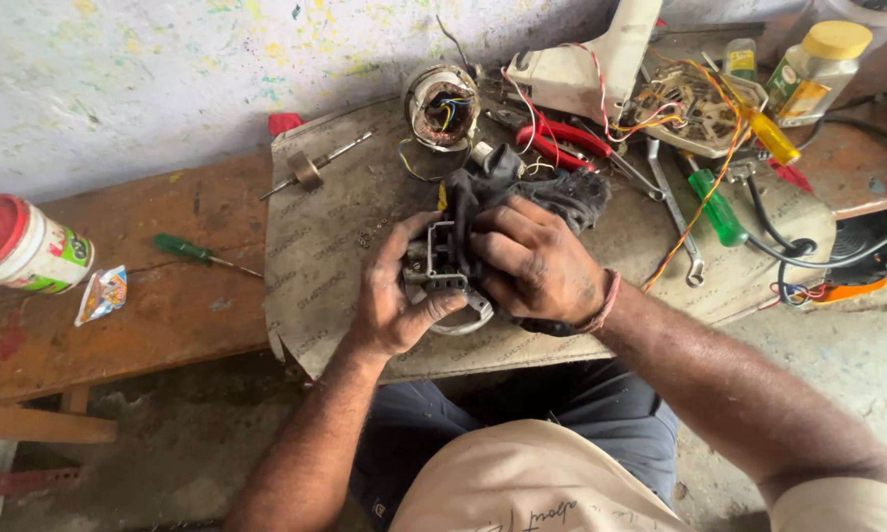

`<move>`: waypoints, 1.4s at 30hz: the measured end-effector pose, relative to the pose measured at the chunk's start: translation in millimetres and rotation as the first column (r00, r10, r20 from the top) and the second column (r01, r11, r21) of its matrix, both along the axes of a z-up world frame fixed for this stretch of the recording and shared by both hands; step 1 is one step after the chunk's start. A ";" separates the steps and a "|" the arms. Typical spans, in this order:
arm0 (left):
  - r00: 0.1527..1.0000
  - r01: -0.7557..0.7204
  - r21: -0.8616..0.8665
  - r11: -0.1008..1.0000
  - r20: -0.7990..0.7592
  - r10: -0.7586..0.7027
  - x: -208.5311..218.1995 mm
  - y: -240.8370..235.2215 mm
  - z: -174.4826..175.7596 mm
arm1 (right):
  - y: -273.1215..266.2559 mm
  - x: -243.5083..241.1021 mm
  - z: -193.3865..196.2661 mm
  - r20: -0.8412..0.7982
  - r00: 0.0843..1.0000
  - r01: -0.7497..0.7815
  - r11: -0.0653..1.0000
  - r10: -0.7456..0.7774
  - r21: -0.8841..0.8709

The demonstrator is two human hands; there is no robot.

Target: The person disassembles and cleans a small electric motor at a workbench. They use a cloth to wipe down the internal components and a screwdriver to remove screws from the motor housing.

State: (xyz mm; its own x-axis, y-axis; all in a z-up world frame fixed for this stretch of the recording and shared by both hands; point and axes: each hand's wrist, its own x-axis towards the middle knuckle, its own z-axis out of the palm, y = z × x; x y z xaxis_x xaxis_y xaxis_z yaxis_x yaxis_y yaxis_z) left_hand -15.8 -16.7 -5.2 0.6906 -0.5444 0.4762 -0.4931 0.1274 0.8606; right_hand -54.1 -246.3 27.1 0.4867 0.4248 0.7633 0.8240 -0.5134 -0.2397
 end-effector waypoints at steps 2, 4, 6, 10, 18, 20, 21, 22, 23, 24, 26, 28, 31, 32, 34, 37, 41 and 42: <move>0.978 -0.105 0.100 0.989 0.191 0.085 4.0 1.7 3.5 | -5.1 12.6 -4.1 -0.063 0.997 -0.055 0.998 0.053 -0.035; 0.967 -0.119 0.136 0.984 0.240 0.084 5.1 3.5 6.2 | -9.0 18.7 -11.0 -0.180 0.978 -0.104 0.994 0.110 0.041; 0.989 -0.036 0.116 0.993 0.148 0.019 4.3 3.9 7.3 | -11.3 23.3 -21.0 -0.330 0.923 -0.124 0.967 0.195 0.224; 0.987 -0.059 0.154 0.986 0.157 0.034 3.8 5.6 2.2 | -5.9 44.5 -48.9 -0.578 0.743 0.193 0.718 0.339 0.669; 0.856 -0.288 -0.678 0.676 -0.498 -0.136 38.6 1.3 -37.6 | -48.5 39.8 -71.9 -0.354 0.926 0.375 0.435 -0.132 0.819; 0.815 -0.256 -0.733 0.631 -0.514 -0.267 47.4 5.7 -35.0 | -34.9 31.7 -65.7 -0.426 0.904 0.391 0.323 0.041 0.862; 0.782 -0.239 -0.759 0.605 -0.520 -0.343 50.2 4.1 -32.9 | -28.6 27.8 -60.4 -0.479 0.877 0.462 0.365 -0.049 0.808; 0.760 -0.253 -0.768 0.588 -0.534 -0.371 50.5 1.8 -31.3 | -21.7 22.2 -54.4 -0.422 0.901 0.422 0.430 -0.100 0.798; 0.737 -0.267 -0.777 0.571 -0.546 -0.398 50.8 0.4 -29.4 | -12.9 18.0 -47.8 -0.360 0.922 0.383 0.495 -0.146 0.780; 0.711 -0.282 -0.783 0.555 -0.559 -0.427 50.2 -1.7 -28.0 | -5.0 12.7 -40.0 -0.296 0.937 0.349 0.558 -0.187 0.753; 0.679 -0.379 -0.744 0.551 -0.627 -0.380 48.6 -7.0 -27.1 | 4.5 -0.1 -22.4 -0.165 0.923 0.374 0.704 -0.348 0.603; 0.662 -0.430 -0.710 0.558 -0.668 -0.340 45.4 -10.5 -26.6 | 18.5 -7.8 -8.1 -0.039 0.903 0.391 0.780 -0.428 0.488; 0.651 -0.417 -0.690 0.592 -0.681 -0.335 36.7 -20.2 -27.6 | 43.4 -7.7 1.5 0.052 0.900 0.375 0.830 -0.432 0.413; 0.639 -0.399 -0.690 0.604 -0.682 -0.357 33.6 -23.7 -29.3 | 51.5 -3.1 2.2 0.044 0.912 0.357 0.845 -0.407 0.398; 0.671 -0.383 -0.690 0.614 -0.665 -0.328 30.7 -29.3 -34.2 | 72.4 7.8 0.2 -0.003 0.934 0.331 0.861 -0.358 0.387; 0.746 -0.378 -0.692 0.614 -0.621 -0.240 34.5 -29.6 -38.0 | 93.1 1.2 -9.4 0.037 0.957 0.255 0.897 -0.287 0.361; 0.694 -0.370 -0.713 0.596 -0.638 -0.332 31.4 -20.6 -39.9 | 56.1 12.9 -16.0 0.108 0.988 0.104 0.994 -0.107 0.030; 0.679 -0.360 -0.725 0.587 -0.635 -0.369 33.1 -19.7 -37.6 | 43.3 20.5 -13.0 0.174 0.982 0.090 0.993 -0.075 -0.081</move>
